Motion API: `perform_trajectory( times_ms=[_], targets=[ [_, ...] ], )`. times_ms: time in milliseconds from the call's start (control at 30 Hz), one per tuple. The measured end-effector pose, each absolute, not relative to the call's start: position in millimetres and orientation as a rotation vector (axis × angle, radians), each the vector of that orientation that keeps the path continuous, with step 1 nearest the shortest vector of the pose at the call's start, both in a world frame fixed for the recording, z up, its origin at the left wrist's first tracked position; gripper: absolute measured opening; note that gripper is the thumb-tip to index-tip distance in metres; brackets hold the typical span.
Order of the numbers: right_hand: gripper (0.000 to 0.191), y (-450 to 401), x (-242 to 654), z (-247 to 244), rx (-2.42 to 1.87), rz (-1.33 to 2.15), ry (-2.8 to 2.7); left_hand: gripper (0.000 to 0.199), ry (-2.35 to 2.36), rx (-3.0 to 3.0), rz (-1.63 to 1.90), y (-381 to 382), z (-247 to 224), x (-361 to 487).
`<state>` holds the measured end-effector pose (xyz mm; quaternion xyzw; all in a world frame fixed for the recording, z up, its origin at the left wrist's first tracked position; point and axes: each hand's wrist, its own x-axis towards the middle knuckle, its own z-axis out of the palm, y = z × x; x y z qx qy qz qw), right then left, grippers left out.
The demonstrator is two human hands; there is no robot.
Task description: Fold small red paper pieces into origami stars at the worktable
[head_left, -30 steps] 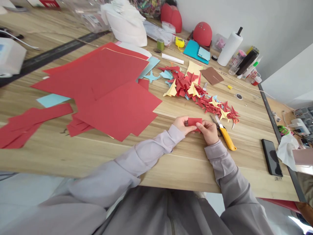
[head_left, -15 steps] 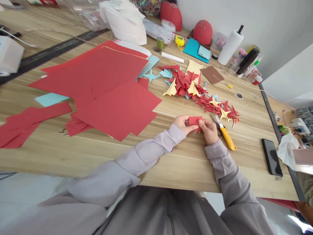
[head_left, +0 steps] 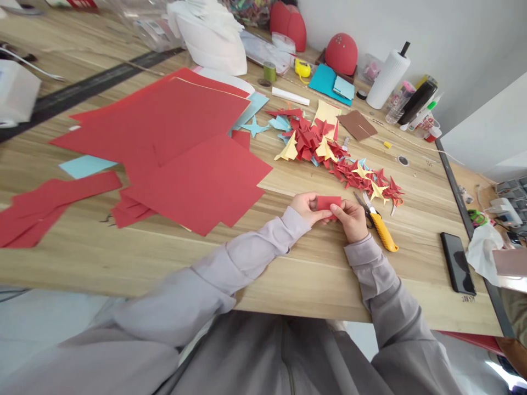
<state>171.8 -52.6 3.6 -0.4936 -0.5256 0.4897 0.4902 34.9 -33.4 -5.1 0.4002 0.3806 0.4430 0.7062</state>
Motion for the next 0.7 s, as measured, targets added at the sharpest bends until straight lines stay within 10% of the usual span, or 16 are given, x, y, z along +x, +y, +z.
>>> perform_trajectory(
  times_ms=[700],
  targets=[
    [0.039, -48.7, 175.7, -1.1, -1.229, 1.090, -1.195, 0.039, 0.864, 0.933, 0.975, -34.2, 3.4, 31.6]
  ],
)
